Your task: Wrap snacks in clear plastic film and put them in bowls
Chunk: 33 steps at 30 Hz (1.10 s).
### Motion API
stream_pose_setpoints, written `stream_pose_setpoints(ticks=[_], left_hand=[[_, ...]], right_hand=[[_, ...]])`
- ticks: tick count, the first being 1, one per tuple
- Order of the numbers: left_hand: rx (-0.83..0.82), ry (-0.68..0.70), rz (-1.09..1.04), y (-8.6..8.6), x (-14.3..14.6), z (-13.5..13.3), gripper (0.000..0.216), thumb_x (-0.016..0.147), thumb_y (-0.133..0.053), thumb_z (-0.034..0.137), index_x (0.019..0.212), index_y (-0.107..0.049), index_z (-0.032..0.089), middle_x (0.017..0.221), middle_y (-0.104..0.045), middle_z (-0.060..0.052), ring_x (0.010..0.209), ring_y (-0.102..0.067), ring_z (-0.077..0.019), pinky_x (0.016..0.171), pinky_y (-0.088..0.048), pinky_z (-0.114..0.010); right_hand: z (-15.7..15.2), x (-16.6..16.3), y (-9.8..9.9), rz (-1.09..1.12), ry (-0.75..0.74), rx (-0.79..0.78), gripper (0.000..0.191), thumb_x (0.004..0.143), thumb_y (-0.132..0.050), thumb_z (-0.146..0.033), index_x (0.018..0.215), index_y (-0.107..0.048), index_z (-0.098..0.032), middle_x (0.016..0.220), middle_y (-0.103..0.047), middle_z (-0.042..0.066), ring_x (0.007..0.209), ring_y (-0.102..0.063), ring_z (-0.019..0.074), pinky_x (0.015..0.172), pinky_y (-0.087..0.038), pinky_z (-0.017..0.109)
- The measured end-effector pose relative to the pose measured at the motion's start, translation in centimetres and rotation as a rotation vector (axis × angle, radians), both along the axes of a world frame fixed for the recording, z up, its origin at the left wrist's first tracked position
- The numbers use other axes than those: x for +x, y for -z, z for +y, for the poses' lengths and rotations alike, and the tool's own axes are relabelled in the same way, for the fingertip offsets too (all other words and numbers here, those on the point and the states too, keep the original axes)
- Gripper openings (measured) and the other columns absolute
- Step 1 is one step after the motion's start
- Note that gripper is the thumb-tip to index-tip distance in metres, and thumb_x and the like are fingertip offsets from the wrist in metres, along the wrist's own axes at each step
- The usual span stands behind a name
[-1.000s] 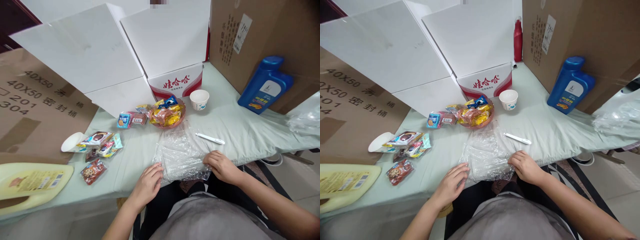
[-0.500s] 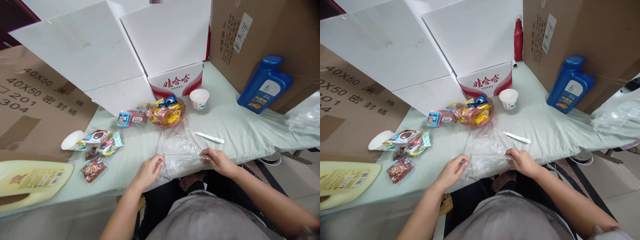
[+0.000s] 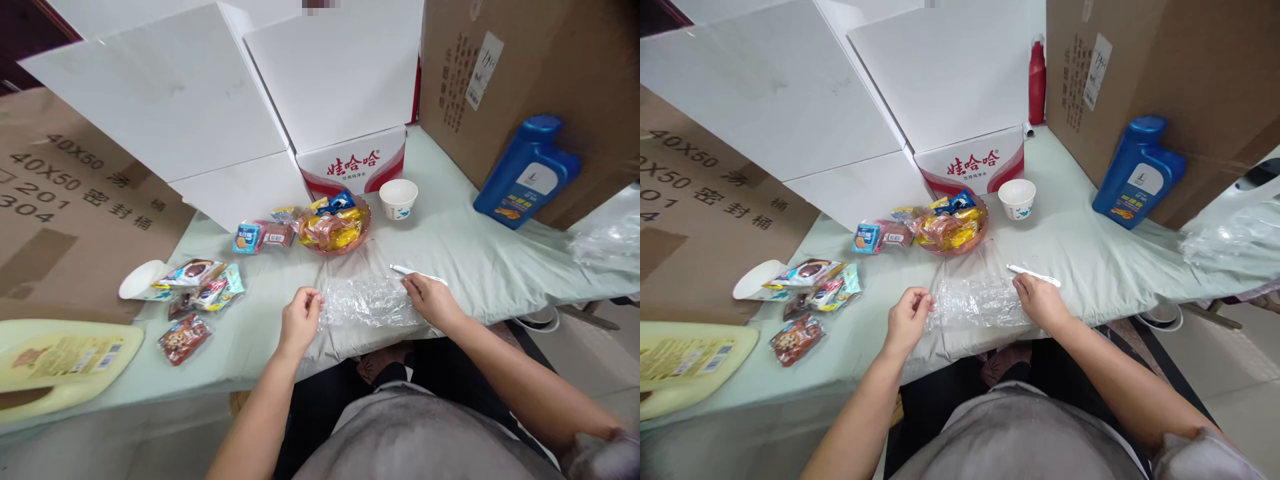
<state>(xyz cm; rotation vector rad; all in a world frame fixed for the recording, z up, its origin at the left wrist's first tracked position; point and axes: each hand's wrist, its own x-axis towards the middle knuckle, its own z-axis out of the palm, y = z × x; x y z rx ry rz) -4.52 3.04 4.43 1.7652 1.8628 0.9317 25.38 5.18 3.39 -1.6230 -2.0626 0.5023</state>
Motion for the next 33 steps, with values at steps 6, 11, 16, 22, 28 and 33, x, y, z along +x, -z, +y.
stream_pose_setpoints(ticks=[6,11,16,22,28,33], left_hand=[[-0.113,-0.063,0.289,1.6,2.0,3.2,0.014,0.086,-0.055,0.026,0.098,-0.061,0.021,0.083,-0.068,-0.002,0.079,-0.066,-0.0186,0.073,-0.048,-0.028],[-0.102,-0.006,0.447,2.4,1.8,3.4,0.010,0.084,-0.062,0.027,0.091,-0.065,0.020,0.098,-0.062,-0.006,0.093,-0.062,-0.0213,0.081,-0.048,-0.031],[-0.052,-0.080,0.507,0.9,0.9,3.1,0.019,0.079,-0.066,0.025,0.096,-0.064,0.017,0.096,-0.060,-0.008,0.092,-0.060,-0.0247,0.081,-0.050,-0.036],[0.293,0.293,0.527,-0.2,4.6,1.3,0.022,0.090,-0.054,0.029,0.105,-0.065,0.017,0.109,-0.063,-0.012,0.109,-0.056,-0.0269,0.095,-0.045,-0.043],[0.052,0.596,0.651,3.5,6.8,-0.9,0.065,0.087,-0.054,0.052,0.145,-0.036,0.028,0.156,-0.029,-0.008,0.145,-0.013,-0.0379,0.113,-0.017,-0.063],[0.027,0.575,0.673,3.9,6.7,-1.2,0.068,0.088,-0.052,0.055,0.147,-0.033,0.028,0.158,-0.023,-0.007,0.146,-0.008,-0.0386,0.113,-0.015,-0.064]], right_hand=[[1.3,-1.0,1.1,-0.331,0.140,-0.096,0.025,0.099,-0.037,-0.029,0.103,-0.059,-0.018,0.099,-0.072,0.007,0.081,-0.067,0.0194,0.061,-0.037,0.026],[1.6,-1.3,0.8,-0.380,0.158,-0.114,0.028,0.100,-0.035,-0.033,0.101,-0.058,-0.018,0.095,-0.072,0.007,0.081,-0.068,0.0196,0.060,-0.036,0.027],[2.1,-1.5,1.1,-0.426,0.180,-0.146,0.025,0.100,-0.035,-0.034,0.103,-0.054,-0.018,0.092,-0.072,0.008,0.080,-0.069,0.0208,0.059,-0.038,0.027],[2.2,-2.3,1.5,-0.488,0.172,-0.120,0.023,0.098,-0.039,-0.033,0.105,-0.053,-0.017,0.091,-0.071,0.010,0.079,-0.069,0.0234,0.058,-0.039,0.028],[3.4,1.1,-0.1,-0.465,0.286,-0.053,0.025,0.095,-0.046,-0.035,0.106,-0.058,-0.016,0.095,-0.070,0.012,0.077,-0.067,0.0243,0.062,-0.043,0.031],[1.7,0.9,-0.6,-0.324,0.076,0.221,0.036,0.096,-0.043,-0.038,0.114,-0.062,-0.014,0.112,-0.066,0.015,0.103,-0.061,0.0269,0.085,-0.046,0.037]])
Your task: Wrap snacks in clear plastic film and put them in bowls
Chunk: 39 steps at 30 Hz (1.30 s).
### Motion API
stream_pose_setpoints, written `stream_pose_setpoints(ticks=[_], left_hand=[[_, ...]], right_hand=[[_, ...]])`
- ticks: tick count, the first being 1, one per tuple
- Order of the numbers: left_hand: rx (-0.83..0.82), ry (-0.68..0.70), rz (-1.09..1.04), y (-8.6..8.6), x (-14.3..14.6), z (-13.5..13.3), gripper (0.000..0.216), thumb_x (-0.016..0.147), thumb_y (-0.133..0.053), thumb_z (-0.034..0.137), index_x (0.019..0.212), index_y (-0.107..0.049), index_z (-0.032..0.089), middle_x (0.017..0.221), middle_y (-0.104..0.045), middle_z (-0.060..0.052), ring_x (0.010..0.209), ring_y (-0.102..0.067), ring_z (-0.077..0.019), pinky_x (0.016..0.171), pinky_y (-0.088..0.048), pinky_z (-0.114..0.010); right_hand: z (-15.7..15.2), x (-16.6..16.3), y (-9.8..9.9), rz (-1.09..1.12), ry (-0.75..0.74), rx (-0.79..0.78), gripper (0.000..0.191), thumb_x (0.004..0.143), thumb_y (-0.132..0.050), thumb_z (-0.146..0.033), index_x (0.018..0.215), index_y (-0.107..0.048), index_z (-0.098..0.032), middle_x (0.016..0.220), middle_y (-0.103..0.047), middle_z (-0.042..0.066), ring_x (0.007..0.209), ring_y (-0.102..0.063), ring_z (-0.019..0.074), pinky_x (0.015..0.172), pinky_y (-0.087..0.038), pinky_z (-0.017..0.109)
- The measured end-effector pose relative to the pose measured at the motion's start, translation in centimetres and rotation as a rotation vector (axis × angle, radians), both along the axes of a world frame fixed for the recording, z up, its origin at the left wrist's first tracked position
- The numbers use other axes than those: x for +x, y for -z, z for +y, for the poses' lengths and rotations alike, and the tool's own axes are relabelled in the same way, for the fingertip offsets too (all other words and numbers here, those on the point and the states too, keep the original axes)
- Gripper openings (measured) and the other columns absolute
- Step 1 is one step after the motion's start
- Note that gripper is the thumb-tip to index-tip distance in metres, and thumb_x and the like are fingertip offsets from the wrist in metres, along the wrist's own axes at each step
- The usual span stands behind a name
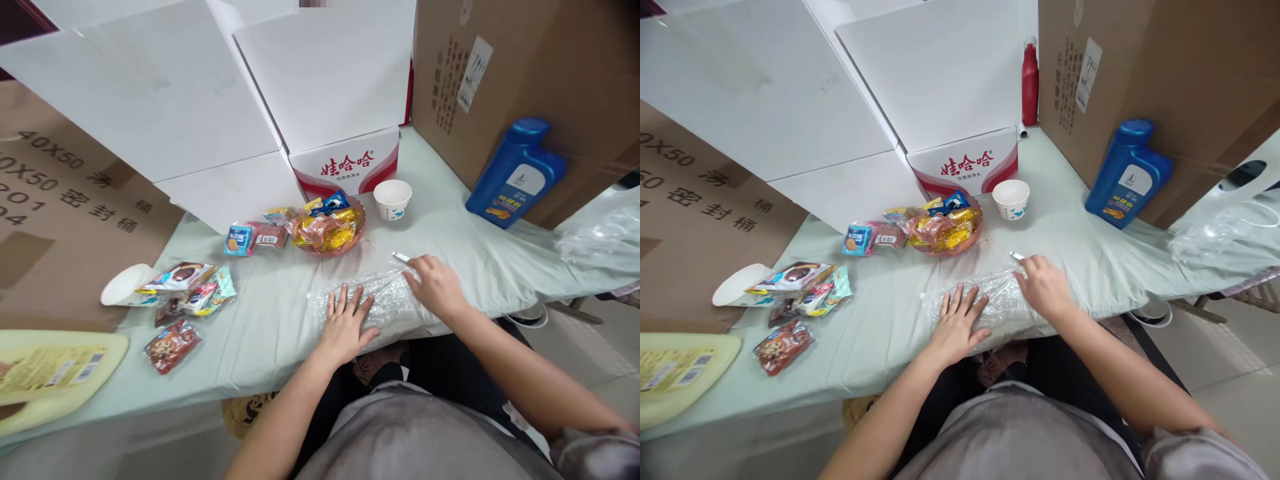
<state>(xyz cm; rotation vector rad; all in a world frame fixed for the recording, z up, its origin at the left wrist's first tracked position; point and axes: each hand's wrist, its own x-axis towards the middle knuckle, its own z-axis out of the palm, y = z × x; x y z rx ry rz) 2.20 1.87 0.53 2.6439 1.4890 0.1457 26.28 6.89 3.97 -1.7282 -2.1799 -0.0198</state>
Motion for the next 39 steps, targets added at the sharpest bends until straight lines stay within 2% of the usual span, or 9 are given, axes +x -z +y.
stream_pose_setpoints(ticks=[3,6,12,19,23,27,31,34,39], left_hand=[[-0.008,-0.007,0.019,-0.1,-0.3,0.2,0.074,0.085,-0.053,0.060,0.148,-0.030,0.029,0.159,-0.022,-0.006,0.146,-0.007,-0.0389,0.113,-0.015,-0.064],[-0.001,-0.040,0.048,0.1,-2.5,0.0,0.085,0.080,-0.056,0.066,0.149,-0.029,0.026,0.159,-0.021,-0.010,0.146,-0.010,-0.0390,0.113,-0.016,-0.063],[0.091,-0.060,0.052,0.0,-9.0,-3.0,0.087,0.078,-0.065,0.056,0.149,-0.028,0.021,0.158,-0.021,-0.015,0.146,-0.016,-0.0369,0.113,-0.024,-0.059],[0.205,0.108,-0.261,0.1,-8.1,-6.3,0.028,0.088,-0.054,0.014,0.112,-0.063,0.025,0.117,-0.067,-0.006,0.124,-0.054,-0.0238,0.105,-0.045,-0.044],[0.213,-0.075,-0.474,0.1,-7.4,-5.3,0.018,0.092,-0.048,0.013,0.099,-0.062,0.021,0.099,-0.070,-0.005,0.102,-0.065,-0.0195,0.092,-0.052,-0.038],[0.242,-0.279,-0.566,-0.7,-7.1,-3.6,0.013,0.093,-0.049,0.022,0.099,-0.060,0.020,0.089,-0.068,-0.004,0.084,-0.066,-0.0161,0.077,-0.055,-0.030],[0.119,-0.174,-0.463,-1.7,-6.6,-2.4,0.031,0.080,-0.069,0.036,0.105,-0.060,0.019,0.095,-0.067,-0.006,0.092,-0.063,-0.0210,0.081,-0.054,-0.035],[0.083,-0.110,-0.409,-1.8,-6.8,-2.0,0.013,0.083,-0.063,0.029,0.094,-0.063,0.021,0.099,-0.067,-0.006,0.101,-0.060,-0.0227,0.089,-0.051,-0.039],[0.056,-0.289,-0.513,-1.1,-7.5,-1.3,0.016,0.092,-0.046,0.026,0.092,-0.061,0.020,0.089,-0.066,-0.005,0.087,-0.063,-0.0180,0.079,-0.052,-0.032]], right_hand=[[-1.6,-1.8,1.8,-0.033,-0.462,-0.012,0.056,0.092,-0.046,-0.053,0.132,-0.054,-0.014,0.137,-0.054,0.015,0.130,-0.044,0.0294,0.107,-0.033,0.045],[-2.5,-1.8,3.9,-0.093,-0.605,-0.076,0.078,0.087,-0.048,-0.065,0.146,-0.038,-0.015,0.152,-0.036,0.015,0.143,-0.023,0.0315,0.114,-0.018,0.052],[-4.5,2.0,4.6,-0.080,-0.593,-0.108,0.079,0.083,-0.062,-0.050,0.149,-0.032,-0.016,0.156,-0.027,0.014,0.145,-0.017,0.0309,0.116,-0.017,0.052],[-6.9,2.9,3.4,0.112,-0.583,-0.051,0.035,0.090,-0.049,-0.015,0.123,-0.060,-0.020,0.138,-0.053,0.011,0.136,-0.039,0.0266,0.107,-0.040,0.048],[-5.9,3.4,2.4,0.273,-0.577,-0.093,0.028,0.092,-0.042,-0.014,0.107,-0.066,-0.020,0.107,-0.069,0.009,0.106,-0.062,0.0218,0.090,-0.053,0.041],[-4.5,3.5,1.9,0.357,-0.366,-0.159,0.028,0.094,-0.040,-0.022,0.104,-0.065,-0.019,0.098,-0.071,0.007,0.090,-0.067,0.0186,0.079,-0.056,0.033],[-3.7,3.2,1.9,0.329,-0.243,-0.183,0.029,0.095,-0.040,-0.028,0.102,-0.066,-0.019,0.099,-0.072,0.006,0.089,-0.068,0.0194,0.082,-0.054,0.034],[-3.6,3.5,2.3,0.299,-0.216,-0.189,0.030,0.095,-0.038,-0.030,0.103,-0.065,-0.019,0.101,-0.072,0.006,0.091,-0.068,0.0204,0.082,-0.054,0.035],[-3.3,3.9,2.8,0.276,-0.151,-0.192,0.031,0.096,-0.038,-0.033,0.101,-0.065,-0.020,0.103,-0.072,0.006,0.091,-0.068,0.0205,0.081,-0.052,0.033]])
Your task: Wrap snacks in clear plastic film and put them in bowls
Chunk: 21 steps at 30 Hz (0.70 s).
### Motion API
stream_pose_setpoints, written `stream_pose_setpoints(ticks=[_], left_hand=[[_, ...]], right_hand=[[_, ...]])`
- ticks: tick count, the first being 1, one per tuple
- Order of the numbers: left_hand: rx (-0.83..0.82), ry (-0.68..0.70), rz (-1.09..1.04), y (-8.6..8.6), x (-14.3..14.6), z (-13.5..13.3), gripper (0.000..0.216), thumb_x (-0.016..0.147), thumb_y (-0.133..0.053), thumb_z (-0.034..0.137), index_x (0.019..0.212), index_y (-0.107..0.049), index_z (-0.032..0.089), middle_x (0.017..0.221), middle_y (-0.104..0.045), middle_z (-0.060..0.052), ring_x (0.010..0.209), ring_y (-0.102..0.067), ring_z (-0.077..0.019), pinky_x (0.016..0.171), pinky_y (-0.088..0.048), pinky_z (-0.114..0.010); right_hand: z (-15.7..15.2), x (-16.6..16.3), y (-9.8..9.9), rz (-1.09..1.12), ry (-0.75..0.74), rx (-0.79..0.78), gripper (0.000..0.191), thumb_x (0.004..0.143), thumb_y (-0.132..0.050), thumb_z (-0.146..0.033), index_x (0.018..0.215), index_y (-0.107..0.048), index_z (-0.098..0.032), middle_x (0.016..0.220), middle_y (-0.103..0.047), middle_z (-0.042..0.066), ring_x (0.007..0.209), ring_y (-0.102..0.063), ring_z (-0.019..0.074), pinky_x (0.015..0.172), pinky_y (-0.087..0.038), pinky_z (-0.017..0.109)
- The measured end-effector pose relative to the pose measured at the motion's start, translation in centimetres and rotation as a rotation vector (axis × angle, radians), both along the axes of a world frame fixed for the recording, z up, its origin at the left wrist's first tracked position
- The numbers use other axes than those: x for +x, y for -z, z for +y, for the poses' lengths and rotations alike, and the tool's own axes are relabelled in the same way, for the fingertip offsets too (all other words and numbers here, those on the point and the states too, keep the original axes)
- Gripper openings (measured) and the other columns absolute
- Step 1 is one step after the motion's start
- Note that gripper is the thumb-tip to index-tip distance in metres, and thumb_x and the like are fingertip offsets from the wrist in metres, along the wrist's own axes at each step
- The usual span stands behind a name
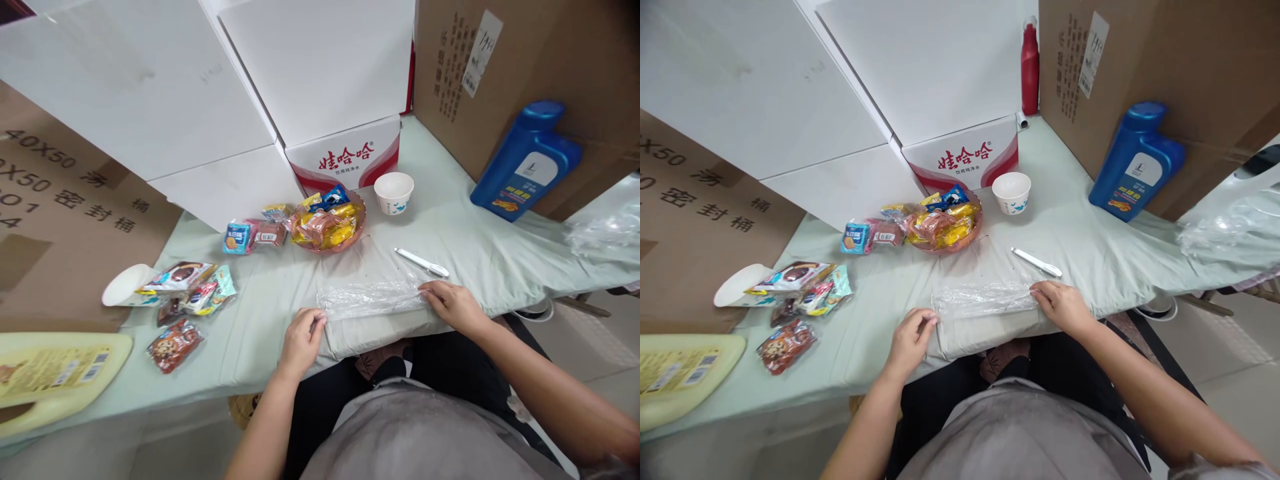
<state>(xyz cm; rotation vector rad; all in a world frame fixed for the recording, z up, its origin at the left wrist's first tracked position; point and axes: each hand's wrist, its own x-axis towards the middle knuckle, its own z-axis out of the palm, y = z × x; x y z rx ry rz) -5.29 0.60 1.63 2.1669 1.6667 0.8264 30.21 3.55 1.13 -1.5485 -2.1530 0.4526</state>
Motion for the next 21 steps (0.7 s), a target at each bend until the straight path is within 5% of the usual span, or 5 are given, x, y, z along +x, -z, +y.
stream_pose_setpoints(ticks=[6,11,14,17,21], left_hand=[[-0.087,-0.242,0.093,0.7,1.2,2.0,0.020,0.092,-0.046,0.031,0.089,-0.062,0.020,0.073,-0.067,-0.001,0.068,-0.063,-0.0167,0.065,-0.047,-0.027],[-0.029,-0.310,0.288,1.2,1.9,2.7,0.019,0.090,-0.048,0.029,0.093,-0.063,0.019,0.072,-0.066,-0.003,0.069,-0.062,-0.0195,0.065,-0.046,-0.029],[0.087,-0.371,0.330,0.6,2.1,2.6,0.022,0.088,-0.051,0.030,0.100,-0.063,0.016,0.080,-0.066,-0.008,0.078,-0.062,-0.0239,0.070,-0.048,-0.034],[0.288,-0.336,0.318,-0.3,3.3,2.1,0.025,0.090,-0.050,0.030,0.103,-0.063,0.014,0.097,-0.065,-0.015,0.095,-0.060,-0.0279,0.084,-0.048,-0.041],[0.228,0.004,0.316,-0.1,6.3,1.1,0.034,0.094,-0.043,0.029,0.123,-0.057,0.016,0.124,-0.061,-0.014,0.122,-0.051,-0.0279,0.101,-0.041,-0.044]], right_hand=[[1.0,-1.6,0.0,-0.216,0.168,0.007,0.033,0.098,-0.037,-0.037,0.098,-0.066,-0.020,0.096,-0.072,0.006,0.081,-0.068,0.0201,0.069,-0.046,0.028],[1.8,-1.9,-0.3,-0.344,0.255,-0.042,0.032,0.096,-0.042,-0.042,0.099,-0.064,-0.019,0.089,-0.071,0.006,0.073,-0.065,0.0210,0.061,-0.041,0.029],[1.6,-1.8,-0.9,-0.331,0.262,0.053,0.031,0.093,-0.049,-0.040,0.107,-0.063,-0.016,0.095,-0.068,0.010,0.084,-0.063,0.0256,0.068,-0.046,0.034],[0.9,-2.6,-1.5,-0.225,0.152,0.258,0.033,0.094,-0.048,-0.036,0.114,-0.062,-0.015,0.111,-0.063,0.016,0.107,-0.056,0.0294,0.089,-0.045,0.041],[-0.2,-5.5,-0.5,-0.207,-0.246,0.330,0.052,0.092,-0.049,-0.046,0.133,-0.052,-0.014,0.138,-0.051,0.016,0.134,-0.037,0.0313,0.108,-0.031,0.050]])
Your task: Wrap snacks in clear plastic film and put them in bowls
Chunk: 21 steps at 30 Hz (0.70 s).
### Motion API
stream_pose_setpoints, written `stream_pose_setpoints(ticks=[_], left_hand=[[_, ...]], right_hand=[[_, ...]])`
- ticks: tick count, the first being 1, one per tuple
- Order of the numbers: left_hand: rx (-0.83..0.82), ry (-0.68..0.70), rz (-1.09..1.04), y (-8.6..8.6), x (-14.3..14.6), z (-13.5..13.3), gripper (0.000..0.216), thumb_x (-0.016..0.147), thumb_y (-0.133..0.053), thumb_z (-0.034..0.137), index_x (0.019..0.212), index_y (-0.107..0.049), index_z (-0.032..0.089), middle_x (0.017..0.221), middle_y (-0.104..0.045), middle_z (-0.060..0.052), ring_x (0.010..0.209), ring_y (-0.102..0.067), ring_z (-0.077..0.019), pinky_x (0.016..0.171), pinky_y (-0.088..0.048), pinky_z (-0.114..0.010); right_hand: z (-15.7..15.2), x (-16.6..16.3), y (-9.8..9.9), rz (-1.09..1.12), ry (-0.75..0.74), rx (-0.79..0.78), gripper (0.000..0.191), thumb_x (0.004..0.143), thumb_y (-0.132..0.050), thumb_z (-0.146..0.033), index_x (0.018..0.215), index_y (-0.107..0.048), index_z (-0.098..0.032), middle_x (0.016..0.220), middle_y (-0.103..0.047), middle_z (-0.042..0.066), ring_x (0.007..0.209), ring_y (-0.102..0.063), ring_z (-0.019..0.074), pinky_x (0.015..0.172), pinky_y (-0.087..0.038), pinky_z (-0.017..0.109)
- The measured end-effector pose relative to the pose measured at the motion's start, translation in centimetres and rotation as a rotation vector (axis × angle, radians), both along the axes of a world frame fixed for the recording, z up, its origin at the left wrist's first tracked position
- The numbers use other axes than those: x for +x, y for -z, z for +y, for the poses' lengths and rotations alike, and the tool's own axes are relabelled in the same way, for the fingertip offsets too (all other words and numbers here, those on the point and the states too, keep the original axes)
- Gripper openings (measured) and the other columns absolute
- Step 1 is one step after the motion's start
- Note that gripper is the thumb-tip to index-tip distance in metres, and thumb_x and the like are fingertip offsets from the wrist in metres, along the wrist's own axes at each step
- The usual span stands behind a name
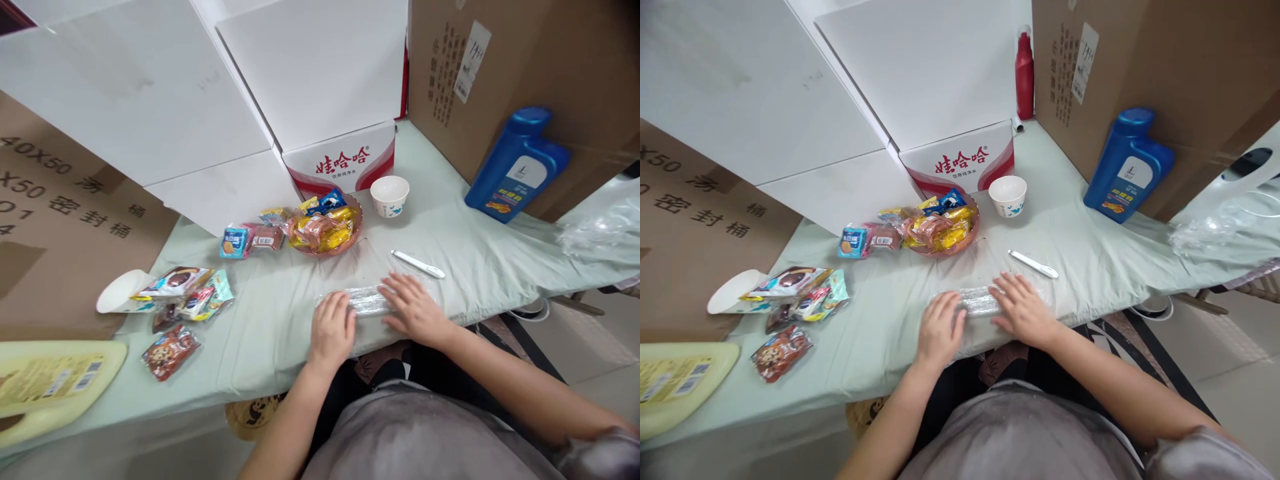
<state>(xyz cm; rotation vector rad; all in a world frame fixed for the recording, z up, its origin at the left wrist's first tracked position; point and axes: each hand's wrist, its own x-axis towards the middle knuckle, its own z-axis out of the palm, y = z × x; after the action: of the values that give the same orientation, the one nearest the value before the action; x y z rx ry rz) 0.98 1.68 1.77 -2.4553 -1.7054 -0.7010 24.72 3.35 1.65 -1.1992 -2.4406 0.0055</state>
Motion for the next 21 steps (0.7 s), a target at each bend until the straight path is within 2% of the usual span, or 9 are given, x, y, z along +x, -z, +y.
stream_pose_setpoints(ticks=[1,3,5,9,13,15,17,19,21], left_hand=[[-0.064,0.055,0.041,0.4,0.6,-0.2,0.041,0.094,-0.044,0.032,0.131,-0.051,0.016,0.134,-0.055,-0.014,0.129,-0.046,-0.0291,0.105,-0.038,-0.046],[-0.163,0.096,0.129,1.2,1.4,-0.5,0.056,0.093,-0.046,0.040,0.143,-0.038,0.016,0.149,-0.041,-0.013,0.140,-0.033,-0.0320,0.111,-0.031,-0.051],[-0.215,0.093,0.182,2.0,1.5,-0.7,0.067,0.092,-0.047,0.046,0.149,-0.028,0.017,0.154,-0.033,-0.013,0.143,-0.026,-0.0326,0.113,-0.026,-0.054],[-0.229,0.098,0.202,2.3,1.0,-0.5,0.071,0.092,-0.045,0.049,0.151,-0.021,0.019,0.155,-0.030,-0.011,0.144,-0.023,-0.0311,0.115,-0.024,-0.053],[-0.174,0.081,0.193,1.6,1.4,-0.9,0.065,0.091,-0.050,0.047,0.147,-0.033,0.018,0.154,-0.032,-0.013,0.142,-0.025,-0.0360,0.111,-0.027,-0.057],[-0.125,0.032,0.160,1.2,2.1,-1.6,0.051,0.091,-0.051,0.040,0.138,-0.047,0.021,0.148,-0.041,-0.014,0.136,-0.033,-0.0379,0.106,-0.033,-0.057],[-0.112,0.031,0.105,0.8,3.0,-2.5,0.037,0.093,-0.048,0.029,0.129,-0.056,0.023,0.133,-0.054,-0.014,0.121,-0.048,-0.0332,0.097,-0.042,-0.051],[-0.160,0.120,0.035,0.5,3.7,-3.4,0.033,0.094,-0.044,0.023,0.124,-0.059,0.022,0.117,-0.061,-0.013,0.105,-0.056,-0.0265,0.090,-0.047,-0.044],[-0.229,0.243,-0.018,0.2,4.1,-3.9,0.033,0.093,-0.047,0.025,0.123,-0.059,0.020,0.115,-0.062,-0.012,0.103,-0.055,-0.0253,0.089,-0.048,-0.043]], right_hand=[[-0.2,-0.6,0.6,-0.039,-0.067,-0.011,0.062,0.091,-0.050,-0.052,0.138,-0.047,-0.012,0.143,-0.047,0.017,0.138,-0.032,0.0322,0.110,-0.028,0.052],[-0.4,-1.1,1.7,-0.101,-0.099,-0.038,0.079,0.087,-0.049,-0.063,0.143,-0.040,-0.008,0.148,-0.040,0.019,0.141,-0.027,0.0337,0.112,-0.023,0.054],[-0.6,-0.5,2.5,-0.137,-0.045,-0.059,0.087,0.084,-0.047,-0.068,0.144,-0.037,-0.006,0.149,-0.037,0.021,0.141,-0.026,0.0342,0.113,-0.021,0.055],[-1.4,2.6,2.7,-0.175,0.064,-0.056,0.089,0.082,-0.053,-0.066,0.145,-0.034,-0.006,0.150,-0.035,0.022,0.142,-0.024,0.0355,0.112,-0.020,0.056],[-3.0,5.4,1.9,-0.149,0.105,-0.044,0.057,0.087,-0.054,-0.029,0.140,-0.043,-0.012,0.145,-0.045,0.017,0.134,-0.039,0.0316,0.105,-0.032,0.050],[-4.0,6.1,1.4,-0.096,0.061,-0.052,0.044,0.086,-0.048,-0.013,0.129,-0.055,-0.018,0.132,-0.057,0.013,0.118,-0.052,0.0282,0.094,-0.040,0.046],[-4.9,6.4,0.7,-0.019,-0.009,-0.058,0.040,0.082,-0.044,-0.006,0.113,-0.064,-0.021,0.116,-0.064,0.011,0.101,-0.057,0.0252,0.084,-0.043,0.042],[-5.5,6.2,-0.3,0.065,-0.083,-0.063,0.039,0.081,-0.042,-0.002,0.104,-0.067,-0.022,0.105,-0.065,0.010,0.093,-0.057,0.0232,0.080,-0.044,0.040],[-5.7,5.8,-1.7,0.138,-0.155,-0.082,0.037,0.083,-0.042,-0.002,0.104,-0.066,-0.021,0.098,-0.065,0.009,0.092,-0.056,0.0221,0.079,-0.044,0.039]])
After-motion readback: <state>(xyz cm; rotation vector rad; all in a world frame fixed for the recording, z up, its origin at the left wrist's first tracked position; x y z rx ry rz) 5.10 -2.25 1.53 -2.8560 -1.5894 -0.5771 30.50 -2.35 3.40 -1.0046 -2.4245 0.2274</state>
